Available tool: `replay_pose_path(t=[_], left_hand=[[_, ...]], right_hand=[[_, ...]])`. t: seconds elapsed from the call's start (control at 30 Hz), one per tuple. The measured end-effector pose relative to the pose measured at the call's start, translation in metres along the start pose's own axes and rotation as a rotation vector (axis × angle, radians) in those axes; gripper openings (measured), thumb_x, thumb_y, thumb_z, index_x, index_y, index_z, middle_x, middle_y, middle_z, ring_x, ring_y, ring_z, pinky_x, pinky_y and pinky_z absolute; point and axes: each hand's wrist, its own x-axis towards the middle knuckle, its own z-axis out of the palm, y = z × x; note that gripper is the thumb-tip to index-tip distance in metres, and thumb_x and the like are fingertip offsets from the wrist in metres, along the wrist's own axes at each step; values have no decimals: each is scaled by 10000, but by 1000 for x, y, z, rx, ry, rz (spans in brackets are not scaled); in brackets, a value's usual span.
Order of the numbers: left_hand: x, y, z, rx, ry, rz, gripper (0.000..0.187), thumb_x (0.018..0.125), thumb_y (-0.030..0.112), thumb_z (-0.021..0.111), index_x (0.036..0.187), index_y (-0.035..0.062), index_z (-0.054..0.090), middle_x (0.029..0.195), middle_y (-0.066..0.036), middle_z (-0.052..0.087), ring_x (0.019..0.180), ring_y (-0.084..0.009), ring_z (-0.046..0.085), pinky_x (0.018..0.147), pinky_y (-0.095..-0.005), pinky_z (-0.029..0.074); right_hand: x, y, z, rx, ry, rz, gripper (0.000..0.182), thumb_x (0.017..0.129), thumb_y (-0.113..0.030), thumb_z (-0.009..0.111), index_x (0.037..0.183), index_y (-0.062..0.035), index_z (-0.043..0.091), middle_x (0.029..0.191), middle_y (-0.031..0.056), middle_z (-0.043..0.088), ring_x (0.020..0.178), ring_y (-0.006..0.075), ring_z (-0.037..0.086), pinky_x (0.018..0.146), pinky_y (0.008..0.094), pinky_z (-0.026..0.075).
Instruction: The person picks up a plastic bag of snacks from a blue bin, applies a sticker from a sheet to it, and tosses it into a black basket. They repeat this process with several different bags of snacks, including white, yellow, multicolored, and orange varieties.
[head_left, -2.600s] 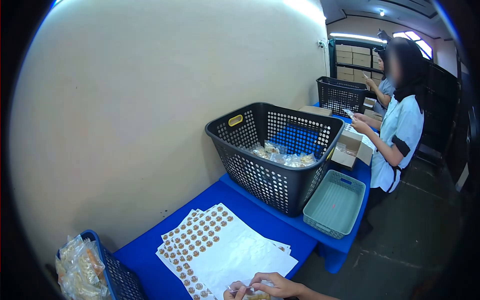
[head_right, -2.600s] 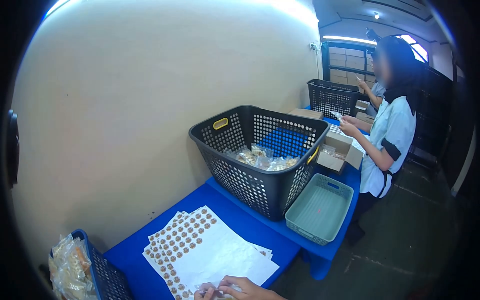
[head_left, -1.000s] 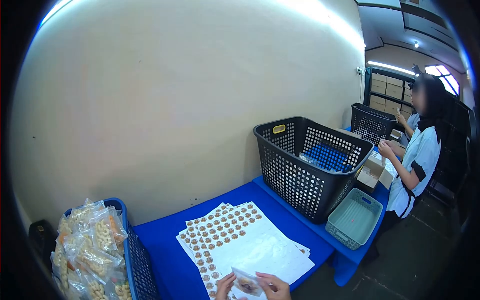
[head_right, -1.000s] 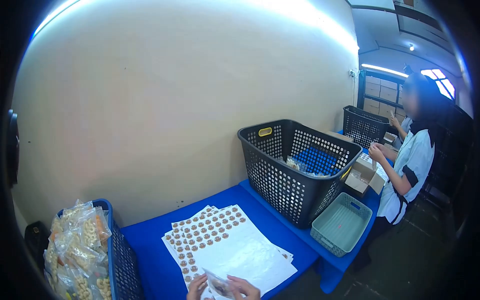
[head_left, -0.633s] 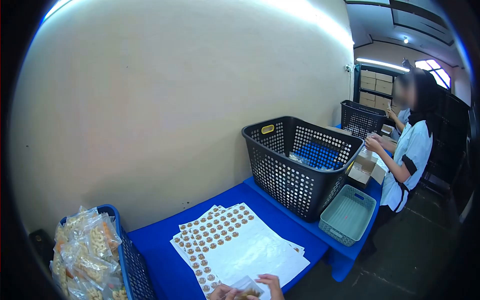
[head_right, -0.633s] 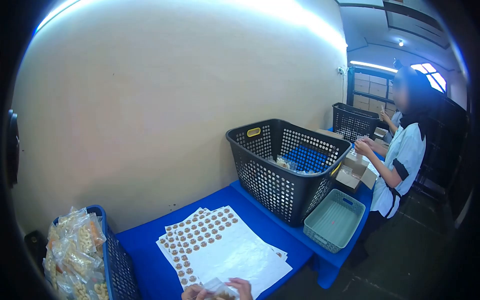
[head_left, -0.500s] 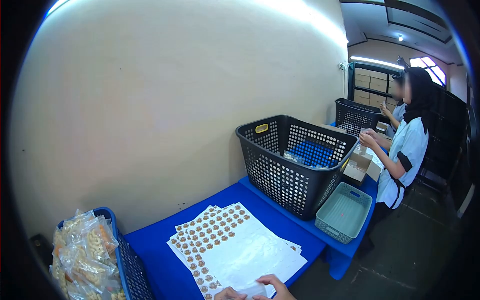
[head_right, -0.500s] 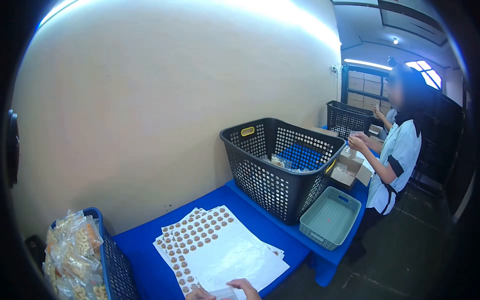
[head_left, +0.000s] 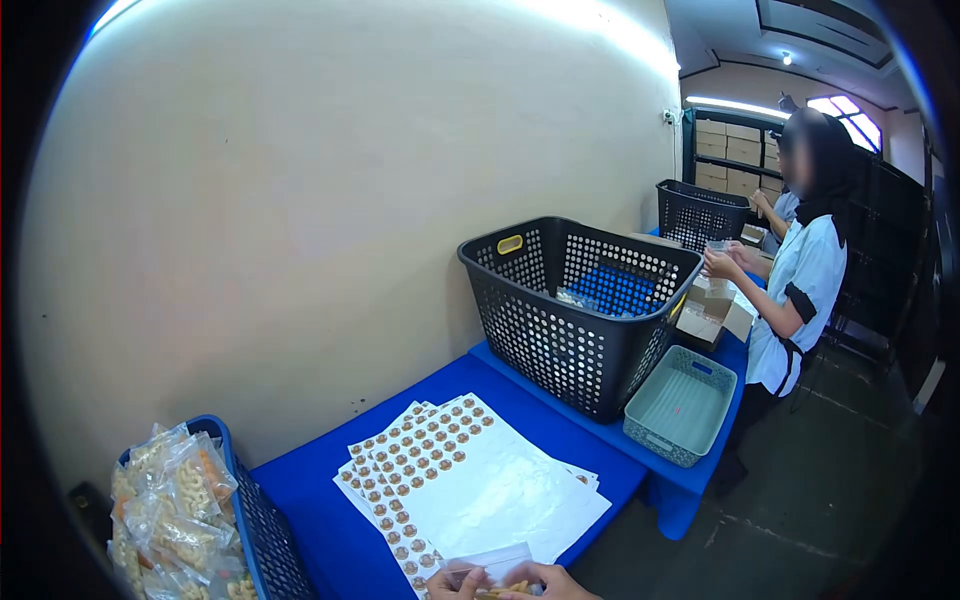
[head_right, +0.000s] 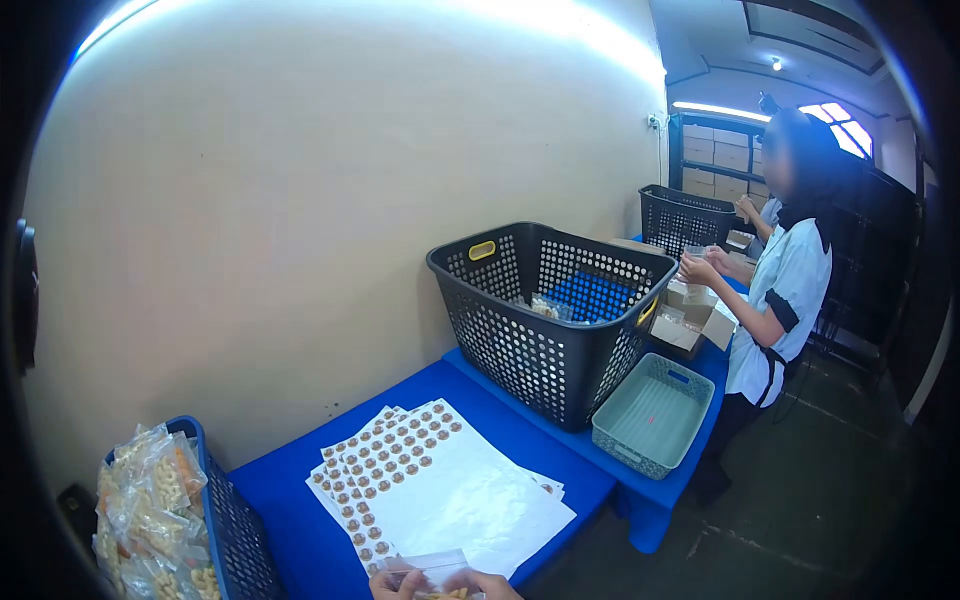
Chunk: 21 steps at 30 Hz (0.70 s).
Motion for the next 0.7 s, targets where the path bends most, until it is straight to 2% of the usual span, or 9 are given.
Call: replay_pose_path(t=[0.03,0.17,0.33,0.4,0.47,0.53,0.57,0.67,0.7], left_hand=[[0,3,0,2,1,4,127,738,108,579,773,-3,529,647,-53,545,584,-138,543,543,-243,454],[-4,8,-3,28,-210,66,496,696,56,605,1117,20,345,1046,-101,425,928,-178,458,738,-284,427],[-21,22,10,20,-11,-61,613,683,89,624,1187,44,278,1149,-136,342,998,-239,420,815,-334,376],[-24,27,8,815,-132,413,751,654,151,659,1237,56,196,1210,-148,277,1078,-272,348,874,-376,315],[-20,10,0,775,-227,469,864,623,198,686,1265,64,124,1241,-163,222,1135,-274,270,917,-394,252],[-20,-2,-5,417,-339,231,1111,534,626,583,1282,73,-25,1320,-162,-69,1215,-314,-24,948,-432,111],[-21,-7,-5,432,-177,418,837,647,196,671,1264,54,122,1221,-176,254,1074,-249,351,865,-364,330],[-20,-9,-3,0,135,-166,646,719,115,599,1219,29,199,987,-103,480,848,-180,494,694,-280,436],[-19,-16,-2,-49,207,-124,510,725,91,585,1150,20,315,909,-88,505,780,-170,508,671,-269,434]], right_hand=[[-1,1,2,23,17,8,174,706,-156,621,757,-28,514,657,19,516,622,72,461,557,206,391],[3,12,5,151,216,-18,174,713,-159,613,777,-33,512,647,13,508,611,69,449,547,203,382],[10,24,23,290,443,-34,199,744,-147,576,861,-8,496,729,36,512,668,86,460,594,211,388],[9,24,34,342,462,46,235,759,-158,558,924,-7,487,802,58,515,721,103,466,630,221,391],[9,23,45,540,227,-201,370,791,-234,507,1071,-9,415,1017,105,450,865,159,445,722,262,377],[9,30,41,438,4,-178,460,807,-296,460,1152,-17,337,1139,115,359,987,203,377,811,302,326],[7,32,40,390,-24,-193,465,806,-300,461,1154,-17,335,1136,115,361,988,204,376,813,303,323],[8,20,33,245,-97,-237,481,802,-313,462,1159,-18,331,1126,115,365,990,209,372,819,308,313],[8,19,31,196,-119,-255,486,801,-318,463,1160,-19,329,1123,115,367,991,210,370,821,309,309]])
